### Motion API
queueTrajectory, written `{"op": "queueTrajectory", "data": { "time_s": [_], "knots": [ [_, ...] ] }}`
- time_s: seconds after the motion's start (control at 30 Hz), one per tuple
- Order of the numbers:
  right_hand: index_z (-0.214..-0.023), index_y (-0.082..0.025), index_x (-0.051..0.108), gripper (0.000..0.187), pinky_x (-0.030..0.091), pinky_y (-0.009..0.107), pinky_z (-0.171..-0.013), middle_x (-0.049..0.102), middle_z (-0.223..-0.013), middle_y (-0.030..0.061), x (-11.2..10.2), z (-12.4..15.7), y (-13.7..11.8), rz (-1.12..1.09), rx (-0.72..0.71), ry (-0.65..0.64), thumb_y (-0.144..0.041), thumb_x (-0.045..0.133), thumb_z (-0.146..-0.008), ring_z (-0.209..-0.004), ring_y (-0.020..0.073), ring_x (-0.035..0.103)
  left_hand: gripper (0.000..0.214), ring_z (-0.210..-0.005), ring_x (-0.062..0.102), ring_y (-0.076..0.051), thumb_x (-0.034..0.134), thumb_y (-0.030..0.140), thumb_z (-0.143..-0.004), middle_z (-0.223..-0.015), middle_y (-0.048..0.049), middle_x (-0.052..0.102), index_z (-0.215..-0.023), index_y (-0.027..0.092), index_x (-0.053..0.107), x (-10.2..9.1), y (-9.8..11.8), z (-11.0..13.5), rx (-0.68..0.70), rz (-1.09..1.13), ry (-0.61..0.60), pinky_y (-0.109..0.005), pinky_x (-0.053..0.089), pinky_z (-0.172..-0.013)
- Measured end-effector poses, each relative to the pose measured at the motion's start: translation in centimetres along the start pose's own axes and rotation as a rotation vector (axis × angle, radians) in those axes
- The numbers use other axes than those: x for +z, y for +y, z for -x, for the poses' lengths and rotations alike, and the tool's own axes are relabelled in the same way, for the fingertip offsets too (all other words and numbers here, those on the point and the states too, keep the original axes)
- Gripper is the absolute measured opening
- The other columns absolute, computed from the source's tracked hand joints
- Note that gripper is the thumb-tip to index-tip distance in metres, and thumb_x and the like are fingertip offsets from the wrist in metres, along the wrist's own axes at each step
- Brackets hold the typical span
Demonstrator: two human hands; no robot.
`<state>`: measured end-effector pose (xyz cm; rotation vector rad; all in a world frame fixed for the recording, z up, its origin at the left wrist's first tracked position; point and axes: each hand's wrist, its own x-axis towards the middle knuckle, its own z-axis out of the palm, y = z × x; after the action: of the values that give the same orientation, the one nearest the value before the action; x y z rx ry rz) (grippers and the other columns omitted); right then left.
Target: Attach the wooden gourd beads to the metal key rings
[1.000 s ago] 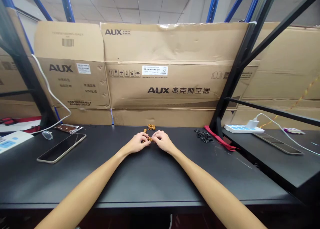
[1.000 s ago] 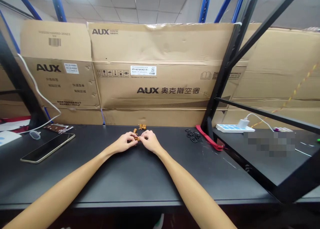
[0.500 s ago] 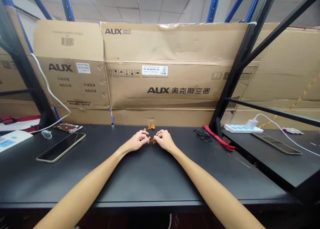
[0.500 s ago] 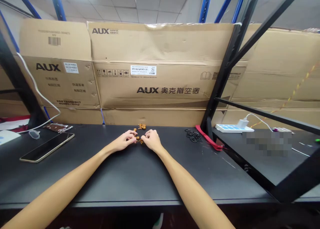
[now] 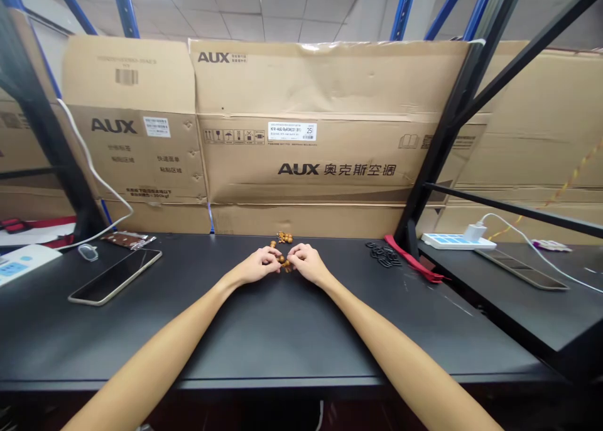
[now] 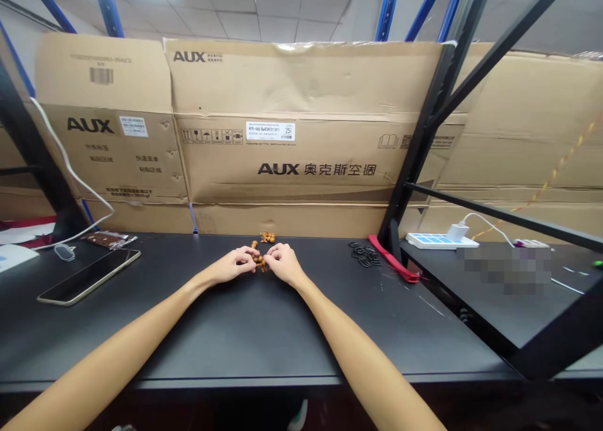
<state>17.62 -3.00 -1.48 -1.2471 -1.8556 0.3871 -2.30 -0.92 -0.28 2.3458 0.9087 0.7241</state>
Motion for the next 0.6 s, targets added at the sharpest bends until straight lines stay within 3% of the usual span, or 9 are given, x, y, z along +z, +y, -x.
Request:
{"op": "queueTrajectory", "data": {
  "time_s": [0.13,0.27,0.47,0.6],
  "knots": [
    [-0.039,-0.019,0.051,0.030,0.040,0.028,-0.080,0.064,-0.083,0.0032,0.1,0.0,0.6,0.109,0.074,0.035,-0.024,0.060,-0.067,-0.087,0.0180,0.051,0.025,-0.103,0.057,-0.021,0.055,0.037,-0.079,-0.122,-0.0074,0.054,-0.072,0.018,0.069,-0.2,0.4,0.1,-0.040,0.150,0.033,-0.032,0.045,-0.089],
    [-0.041,-0.019,0.051,0.031,0.039,0.029,-0.079,0.064,-0.082,0.0034,-0.4,-0.1,0.9,0.143,0.112,0.076,-0.026,0.056,-0.071,-0.085,0.0176,0.049,0.026,-0.098,0.059,-0.020,0.055,0.038,-0.077,-0.119,-0.0071,0.056,-0.067,0.017,0.068,-0.9,0.6,0.2,-0.059,0.128,0.115,-0.032,0.046,-0.089],
    [-0.054,-0.020,0.057,0.021,0.039,0.032,-0.075,0.062,-0.081,0.0063,-1.0,-0.2,1.8,0.294,0.159,0.230,-0.030,0.056,-0.073,-0.084,0.0208,0.048,0.027,-0.097,0.056,-0.023,0.049,0.034,-0.079,-0.107,-0.0078,0.061,-0.066,0.018,0.065,-2.7,-1.0,0.5,-0.129,-0.262,0.435,-0.037,0.044,-0.089],
    [-0.057,-0.018,0.060,0.021,0.038,0.038,-0.074,0.061,-0.085,0.0116,-1.0,-0.1,2.5,0.406,0.246,0.248,-0.031,0.056,-0.073,-0.085,0.0247,0.048,0.020,-0.099,0.052,-0.027,0.051,0.030,-0.079,-0.104,-0.0095,0.060,-0.065,0.018,0.062,-2.9,-2.5,1.0,-0.169,-0.571,0.389,-0.043,0.041,-0.087]
  ]
}}
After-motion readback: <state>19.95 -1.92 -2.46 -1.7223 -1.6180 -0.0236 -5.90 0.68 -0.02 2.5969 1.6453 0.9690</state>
